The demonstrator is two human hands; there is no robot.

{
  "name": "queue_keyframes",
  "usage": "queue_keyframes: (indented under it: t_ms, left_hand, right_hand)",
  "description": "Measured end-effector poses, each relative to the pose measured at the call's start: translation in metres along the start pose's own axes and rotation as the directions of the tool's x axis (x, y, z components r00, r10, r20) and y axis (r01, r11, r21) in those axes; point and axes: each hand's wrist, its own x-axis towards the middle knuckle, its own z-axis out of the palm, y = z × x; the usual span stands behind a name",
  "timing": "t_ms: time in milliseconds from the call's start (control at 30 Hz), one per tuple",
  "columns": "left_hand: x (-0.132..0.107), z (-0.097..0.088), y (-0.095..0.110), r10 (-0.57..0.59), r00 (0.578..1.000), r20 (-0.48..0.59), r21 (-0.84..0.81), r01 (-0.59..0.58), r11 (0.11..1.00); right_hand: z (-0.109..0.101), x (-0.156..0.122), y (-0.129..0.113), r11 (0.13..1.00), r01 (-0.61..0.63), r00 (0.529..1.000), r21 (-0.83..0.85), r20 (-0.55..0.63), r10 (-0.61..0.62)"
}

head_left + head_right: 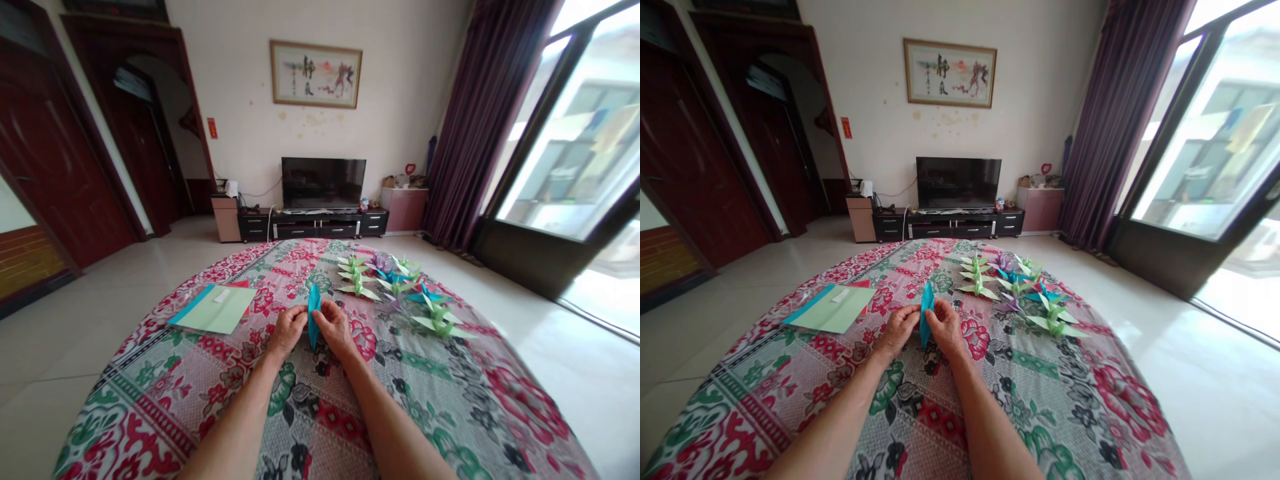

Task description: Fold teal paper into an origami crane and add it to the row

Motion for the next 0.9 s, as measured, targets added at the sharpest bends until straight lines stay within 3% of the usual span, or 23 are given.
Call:
queue_keyframes:
  t_ms: [433, 900]
  left_hand:
    - [-0.001, -0.008, 0.011, -0.184, 0.976, 0.115, -0.146, 0.2, 0.969]
    - [-0.001, -0.005, 0.006, -0.078, 0.992, 0.098, -0.022, 0.081, 0.996]
  right_hand:
    - [0.001, -0.002, 0.006, 0.99, -0.053, 0.991, 0.128, 0.13, 0.036]
    - [0.003, -0.003, 0.008, 0.999, 0.017, 0.999, 0.037, 0.04, -0.018]
